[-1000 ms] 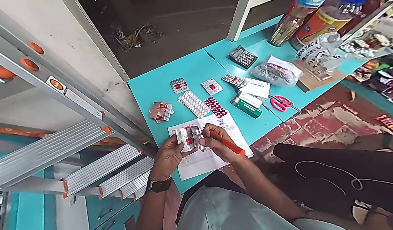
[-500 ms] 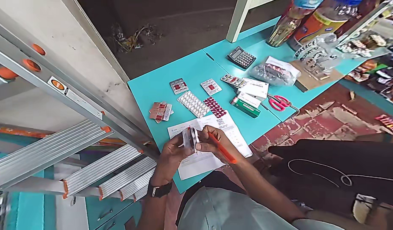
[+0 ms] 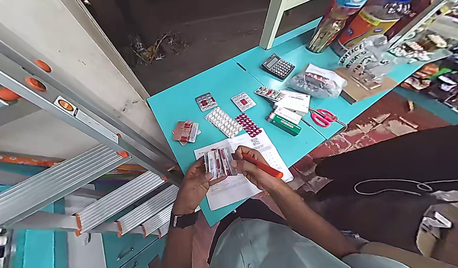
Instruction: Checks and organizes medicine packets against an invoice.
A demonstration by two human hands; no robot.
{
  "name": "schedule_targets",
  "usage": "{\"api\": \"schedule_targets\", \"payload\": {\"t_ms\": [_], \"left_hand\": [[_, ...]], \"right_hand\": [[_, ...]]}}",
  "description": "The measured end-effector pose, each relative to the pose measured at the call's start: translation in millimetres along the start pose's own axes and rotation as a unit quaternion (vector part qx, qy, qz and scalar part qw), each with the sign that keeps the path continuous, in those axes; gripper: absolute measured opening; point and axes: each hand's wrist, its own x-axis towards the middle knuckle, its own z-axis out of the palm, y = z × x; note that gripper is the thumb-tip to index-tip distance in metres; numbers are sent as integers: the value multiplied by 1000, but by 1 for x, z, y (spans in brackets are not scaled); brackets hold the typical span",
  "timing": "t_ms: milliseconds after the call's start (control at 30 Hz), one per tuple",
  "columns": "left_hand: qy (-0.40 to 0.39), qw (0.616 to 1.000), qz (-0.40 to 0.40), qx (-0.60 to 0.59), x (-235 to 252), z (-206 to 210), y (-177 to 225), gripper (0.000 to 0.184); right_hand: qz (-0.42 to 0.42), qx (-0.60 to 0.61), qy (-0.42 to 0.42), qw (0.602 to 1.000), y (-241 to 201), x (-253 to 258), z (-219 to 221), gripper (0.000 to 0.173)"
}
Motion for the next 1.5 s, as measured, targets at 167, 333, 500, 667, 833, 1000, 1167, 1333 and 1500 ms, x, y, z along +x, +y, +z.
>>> {"api": "schedule_targets", "payload": {"t_ms": [167,333,500,667,833,1000,1167,1333,1500], "left_hand": [[-18,999,3,-43,0,-8,-3,43],[-29,998,1,-57,0,-10,-3,40],[-29,997,1,-70,1,-11,-4,40],[-33,997,1,-75,1,-11,-4,39],[-38,996,4,-76,1,-11,-4,38],[-50,995,6,-82,2,-12,-5,38],[-59,994,0,-97,3,-13,-6,36],[8,998,25,50,4,-1,-11,53],[108,918,50,380,10,35,-21,92]], "right_hand": [[-9,-32,-8,999,1,1,-3,19],[-3,-16,-1,1000,-1,0,-2,18],[3,-6,3,1000,-3,-1,-2,17],[2,-7,3,1000,-3,-1,-2,18],[4,-4,3,1000,-4,-2,-1,18],[1,-2,3,1000,-5,-2,-1,18],[5,-10,3,1000,-6,-2,-2,18],[-16,-45,-10,999,0,0,-3,21],[-9,-101,-8,995,11,-1,6,35]]}}
